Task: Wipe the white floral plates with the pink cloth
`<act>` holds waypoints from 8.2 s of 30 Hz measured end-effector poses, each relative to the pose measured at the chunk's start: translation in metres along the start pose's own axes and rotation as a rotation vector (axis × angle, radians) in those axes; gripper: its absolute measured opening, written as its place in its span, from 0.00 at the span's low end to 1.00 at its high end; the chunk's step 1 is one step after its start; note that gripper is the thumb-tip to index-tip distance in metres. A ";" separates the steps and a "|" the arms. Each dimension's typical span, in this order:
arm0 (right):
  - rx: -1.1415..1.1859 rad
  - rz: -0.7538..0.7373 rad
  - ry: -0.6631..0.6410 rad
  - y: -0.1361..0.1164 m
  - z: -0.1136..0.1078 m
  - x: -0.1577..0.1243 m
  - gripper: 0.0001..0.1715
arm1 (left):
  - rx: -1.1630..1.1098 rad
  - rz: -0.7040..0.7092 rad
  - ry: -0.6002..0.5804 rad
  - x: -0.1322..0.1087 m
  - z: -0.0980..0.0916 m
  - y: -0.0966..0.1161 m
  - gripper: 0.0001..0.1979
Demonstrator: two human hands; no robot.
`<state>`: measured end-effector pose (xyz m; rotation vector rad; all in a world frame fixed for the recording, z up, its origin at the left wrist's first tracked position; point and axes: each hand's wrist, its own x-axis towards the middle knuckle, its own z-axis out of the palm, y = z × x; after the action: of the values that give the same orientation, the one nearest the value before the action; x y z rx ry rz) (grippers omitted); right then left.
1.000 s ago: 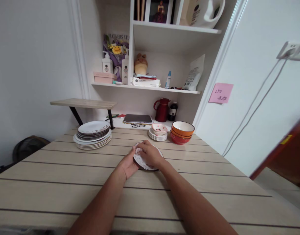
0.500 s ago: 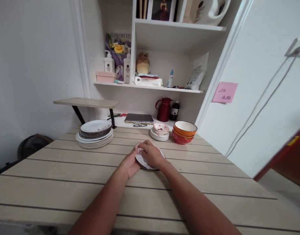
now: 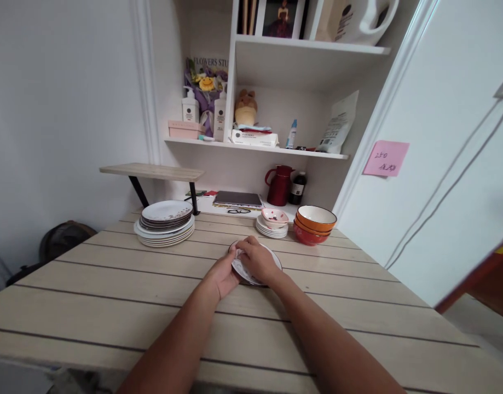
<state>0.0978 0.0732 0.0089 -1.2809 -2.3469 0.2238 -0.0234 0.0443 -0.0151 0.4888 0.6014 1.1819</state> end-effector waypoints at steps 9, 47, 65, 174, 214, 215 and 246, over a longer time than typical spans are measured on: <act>0.007 -0.027 0.019 0.002 -0.002 -0.005 0.17 | 0.016 -0.015 0.013 0.005 -0.001 -0.002 0.18; -0.016 0.086 0.015 0.040 -0.033 0.003 0.14 | -0.111 0.034 -0.015 0.007 -0.012 -0.004 0.38; -0.025 0.084 0.196 0.017 -0.020 0.007 0.12 | -0.010 0.027 -0.056 -0.008 0.004 -0.004 0.34; -0.006 0.057 -0.234 0.022 -0.032 -0.019 0.20 | -0.015 0.122 0.044 -0.001 0.004 -0.004 0.33; -0.151 0.436 0.207 0.032 -0.034 0.001 0.13 | 0.033 0.096 0.002 -0.009 0.012 -0.001 0.33; -0.148 0.418 0.239 0.029 -0.033 0.004 0.12 | 0.035 0.094 -0.009 -0.009 0.012 -0.001 0.33; -0.118 0.403 0.243 0.042 -0.024 0.004 0.12 | 0.090 0.094 -0.075 -0.014 0.010 0.000 0.32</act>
<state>0.1387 0.0983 0.0171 -1.7276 -1.9081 0.0493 -0.0202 0.0311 -0.0047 0.6407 0.5739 1.2235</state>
